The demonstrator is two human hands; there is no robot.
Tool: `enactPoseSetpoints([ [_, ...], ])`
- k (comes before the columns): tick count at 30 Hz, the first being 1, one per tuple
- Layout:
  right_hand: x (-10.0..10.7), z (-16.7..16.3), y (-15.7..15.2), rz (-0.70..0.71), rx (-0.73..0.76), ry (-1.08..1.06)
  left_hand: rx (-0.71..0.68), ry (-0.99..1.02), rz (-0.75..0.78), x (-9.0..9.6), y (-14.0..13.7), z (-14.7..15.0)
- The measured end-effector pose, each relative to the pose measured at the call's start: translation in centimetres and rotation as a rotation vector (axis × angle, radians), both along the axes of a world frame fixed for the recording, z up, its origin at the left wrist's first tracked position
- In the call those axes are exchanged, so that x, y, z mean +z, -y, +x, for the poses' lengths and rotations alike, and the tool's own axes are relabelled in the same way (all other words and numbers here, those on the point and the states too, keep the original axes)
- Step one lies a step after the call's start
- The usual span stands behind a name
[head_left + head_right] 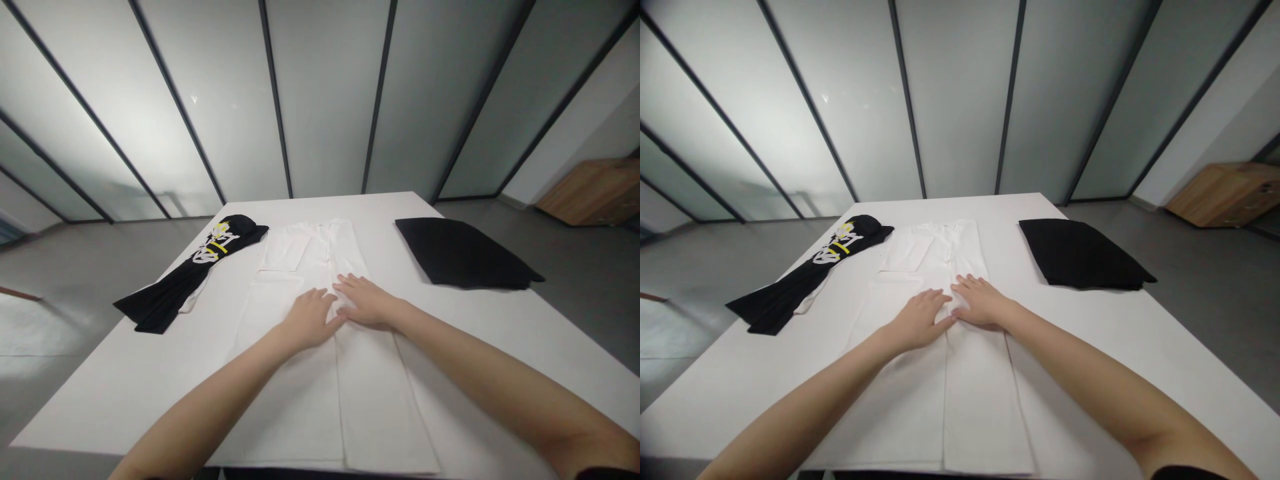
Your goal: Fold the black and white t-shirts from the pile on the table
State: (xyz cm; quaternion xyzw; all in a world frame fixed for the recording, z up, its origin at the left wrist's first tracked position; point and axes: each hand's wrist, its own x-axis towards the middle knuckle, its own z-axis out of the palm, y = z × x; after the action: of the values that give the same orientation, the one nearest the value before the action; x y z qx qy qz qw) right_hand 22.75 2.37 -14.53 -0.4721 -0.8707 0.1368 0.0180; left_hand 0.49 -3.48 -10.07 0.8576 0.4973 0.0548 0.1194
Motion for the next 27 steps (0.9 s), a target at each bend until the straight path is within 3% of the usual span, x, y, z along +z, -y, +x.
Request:
enactPoseSetpoints([
  [2,0.5,-0.4,0.7,-0.015,-0.033,-0.017,0.197,-0.136,0.032,-1.2,-1.4,-1.3],
  [5,1.0,-2.1,0.4,0.015,-0.178,-0.069,0.371,-0.222,0.069,-3.0,-3.6,-2.7],
  [8,0.6,-4.2,-1.5,0.077,-0.379,-0.074,0.442,-0.228,0.093,-4.3,-5.7,-3.1],
  [11,-0.5,-5.6,-3.7,0.074,-0.473,-0.028,0.453,-0.211,0.022,-4.9,-7.6,-2.9],
  [16,-1.8,-5.5,-7.6,0.083,-0.469,0.024,0.461,-0.193,0.006,-5.4,-11.0,-2.1],
  [22,-1.1,-4.1,-13.0,0.087,-0.415,0.055,0.512,-0.151,0.019,-5.6,-15.9,-1.2],
  [27,-0.9,-3.3,-14.6,0.127,-0.382,0.035,0.53,-0.122,0.058,-5.9,-17.3,-1.0],
])
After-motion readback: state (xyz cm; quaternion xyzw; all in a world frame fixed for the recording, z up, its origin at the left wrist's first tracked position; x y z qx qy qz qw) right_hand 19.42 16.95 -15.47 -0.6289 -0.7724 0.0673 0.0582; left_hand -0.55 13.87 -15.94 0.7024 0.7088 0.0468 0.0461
